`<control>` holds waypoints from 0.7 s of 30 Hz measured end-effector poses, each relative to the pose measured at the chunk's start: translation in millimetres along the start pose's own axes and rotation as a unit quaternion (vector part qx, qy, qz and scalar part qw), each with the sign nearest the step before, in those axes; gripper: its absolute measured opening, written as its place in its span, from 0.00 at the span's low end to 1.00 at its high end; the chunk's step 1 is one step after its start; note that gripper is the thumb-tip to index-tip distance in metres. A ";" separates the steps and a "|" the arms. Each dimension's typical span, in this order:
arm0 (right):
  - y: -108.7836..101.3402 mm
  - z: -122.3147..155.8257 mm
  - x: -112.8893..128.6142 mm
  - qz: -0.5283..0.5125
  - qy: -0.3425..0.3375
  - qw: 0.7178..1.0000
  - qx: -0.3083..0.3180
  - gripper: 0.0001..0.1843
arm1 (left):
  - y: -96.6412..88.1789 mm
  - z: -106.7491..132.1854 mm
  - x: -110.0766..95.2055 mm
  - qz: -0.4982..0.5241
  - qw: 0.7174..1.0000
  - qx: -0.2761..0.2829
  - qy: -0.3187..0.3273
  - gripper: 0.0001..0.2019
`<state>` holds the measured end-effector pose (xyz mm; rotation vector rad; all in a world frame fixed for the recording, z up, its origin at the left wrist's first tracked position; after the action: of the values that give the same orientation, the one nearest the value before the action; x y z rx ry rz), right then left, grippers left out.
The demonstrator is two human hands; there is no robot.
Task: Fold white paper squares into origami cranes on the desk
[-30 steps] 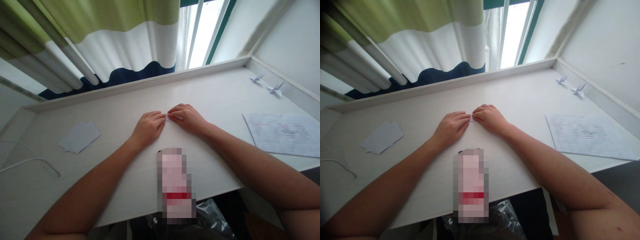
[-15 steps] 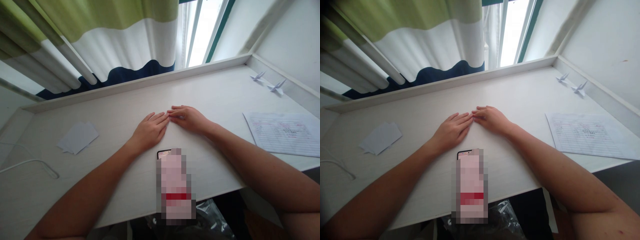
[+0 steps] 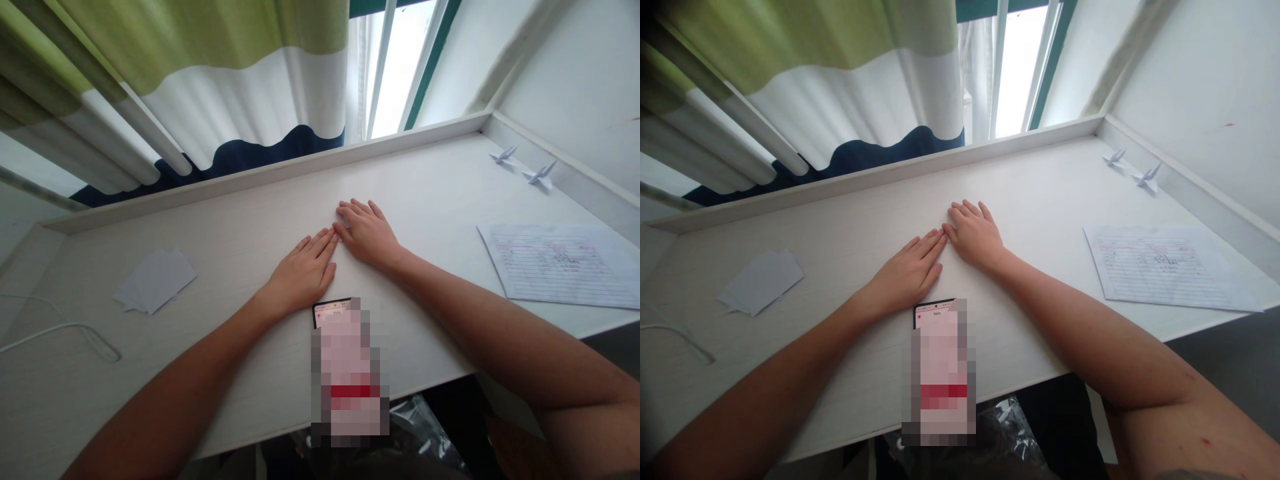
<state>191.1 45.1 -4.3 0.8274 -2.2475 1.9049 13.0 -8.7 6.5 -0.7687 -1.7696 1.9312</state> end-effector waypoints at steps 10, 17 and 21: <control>6.8 0.8 -3.2 0.037 0.047 0.998 0.030 0.25 | -8.2 6.5 -2.9 -0.011 0.998 0.057 -0.026 0.32; 1.0 3.6 -21.3 0.034 0.063 0.997 0.030 0.27 | -9.3 9.3 -1.4 -0.011 0.998 0.049 -0.028 0.31; -7.7 2.6 -22.5 0.036 0.061 0.997 -0.008 0.26 | -8.5 8.7 0.0 -0.010 0.998 0.051 -0.026 0.31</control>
<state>214.4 49.8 -6.9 0.6180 -2.2451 1.9075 6.8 -14.3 15.2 -0.6698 -1.6873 2.0278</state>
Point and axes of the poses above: each hand's wrist, its own z-axis away from the middle knuckle, its own y-axis out of the palm, x = y × z, the point moved 2 cm from there along -z, towards the middle knuckle, and after that the axes turned 2 degrees about x, right-handed, at the moved point
